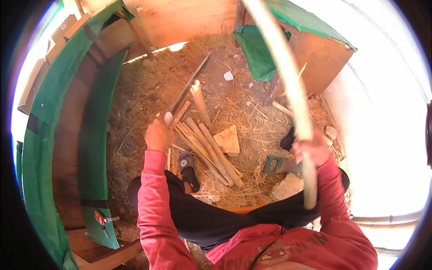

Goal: The person sits on the ground and uses a large knife to split a long wooden stick into smaller pieces. They repeatedly position the stick, strike it with the knife, and separate the resulting split sections.

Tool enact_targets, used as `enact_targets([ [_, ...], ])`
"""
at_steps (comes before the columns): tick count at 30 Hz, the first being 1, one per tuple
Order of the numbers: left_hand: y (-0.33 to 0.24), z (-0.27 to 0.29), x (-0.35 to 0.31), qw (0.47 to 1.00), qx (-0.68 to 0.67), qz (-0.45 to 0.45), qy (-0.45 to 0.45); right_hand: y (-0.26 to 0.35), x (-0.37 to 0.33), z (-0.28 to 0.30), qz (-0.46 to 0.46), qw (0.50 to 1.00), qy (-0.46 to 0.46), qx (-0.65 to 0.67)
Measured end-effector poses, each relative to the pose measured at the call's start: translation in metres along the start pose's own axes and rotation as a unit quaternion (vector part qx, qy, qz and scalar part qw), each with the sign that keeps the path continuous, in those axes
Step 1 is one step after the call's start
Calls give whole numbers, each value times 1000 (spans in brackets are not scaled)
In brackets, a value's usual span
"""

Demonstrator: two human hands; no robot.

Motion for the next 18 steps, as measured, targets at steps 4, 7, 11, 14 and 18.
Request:
enact_targets([
  [4, 3, 5, -5, 1000, -13, 26, 3, 140, -28, 6, 246, 957, -128, -85],
  [7, 2, 9, 1, 1000, -5, 16, -16, 258, -37, 62, 286, 944, 27, -164],
  [11, -5, 5, 0, 999, -20, 22, 24, 264, -40, 84, 215, 949, 23, -231],
  [14, -8, 6, -6, 999, -22, 33, 35, 210, -30, 68, 189, 945, -54, -263],
  [18, 19, 2, -5, 998, -7, 18, -53, -14, 9, 25, -125, 910, -40, -393],
])
Point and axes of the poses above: each hand's wrist, its own x-axis towards the middle knuckle, its own z-axis out of the back of the hand, y = z × x, the point moved 4 cm from there along x, towards the middle knuckle, and after that the axes turned 11 degrees about -x, right-handed, at the moved point
